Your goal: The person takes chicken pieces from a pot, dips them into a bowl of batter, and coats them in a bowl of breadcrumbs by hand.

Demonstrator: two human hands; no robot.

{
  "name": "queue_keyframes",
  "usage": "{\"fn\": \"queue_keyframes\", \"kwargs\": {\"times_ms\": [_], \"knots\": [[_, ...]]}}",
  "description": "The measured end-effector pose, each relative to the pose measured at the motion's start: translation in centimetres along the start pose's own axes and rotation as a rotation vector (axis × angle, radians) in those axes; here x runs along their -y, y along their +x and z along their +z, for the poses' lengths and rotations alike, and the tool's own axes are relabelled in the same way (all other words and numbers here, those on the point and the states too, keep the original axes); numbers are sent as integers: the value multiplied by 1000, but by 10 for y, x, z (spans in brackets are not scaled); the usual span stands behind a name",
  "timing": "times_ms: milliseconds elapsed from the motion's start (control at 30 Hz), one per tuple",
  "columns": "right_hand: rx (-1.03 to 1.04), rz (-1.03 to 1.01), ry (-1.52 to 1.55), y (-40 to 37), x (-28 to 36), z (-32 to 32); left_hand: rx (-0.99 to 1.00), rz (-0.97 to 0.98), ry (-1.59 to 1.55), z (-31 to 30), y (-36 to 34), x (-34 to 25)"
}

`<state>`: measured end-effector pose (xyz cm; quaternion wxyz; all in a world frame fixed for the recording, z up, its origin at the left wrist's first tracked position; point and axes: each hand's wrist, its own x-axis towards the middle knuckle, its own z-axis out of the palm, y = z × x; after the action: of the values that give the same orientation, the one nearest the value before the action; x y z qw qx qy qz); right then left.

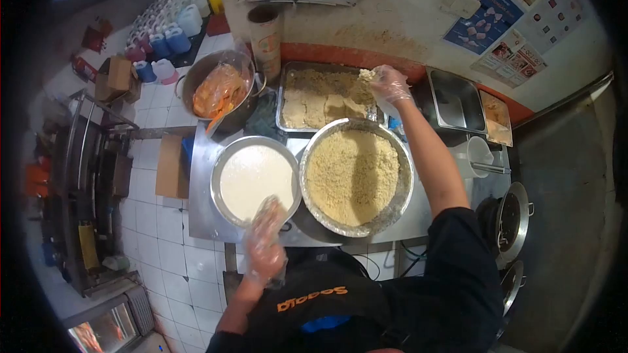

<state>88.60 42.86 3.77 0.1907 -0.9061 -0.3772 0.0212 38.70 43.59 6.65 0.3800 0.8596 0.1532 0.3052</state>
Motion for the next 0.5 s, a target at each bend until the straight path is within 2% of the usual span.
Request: {"fn": "queue_keyframes", "kwargs": {"times_ms": [67,100,133,167,233,267,333,500], "knots": [[-42,-37,14,17,-12,21,-22,-15,8,-5,-5,-1],[-80,-83,26,21,-13,26,-97,-44,45,-6,-7,-2],[-45,-15,-11,26,-14,29,-171,-76,83,-7,-9,-3],[-38,-9,-7,27,-18,29,-162,-81,84,-8,-11,-3],[-39,-57,-199,23,-25,30,-198,-146,96,-11,-15,-2],[-35,-53,-195,21,-47,51,-192,-148,99,-12,-17,0],[43,-174,-26,19,-109,106,-188,-173,113,-14,-17,7],[113,-326,-20,-44,-115,95,-181,-198,169,-16,-8,8]]}}
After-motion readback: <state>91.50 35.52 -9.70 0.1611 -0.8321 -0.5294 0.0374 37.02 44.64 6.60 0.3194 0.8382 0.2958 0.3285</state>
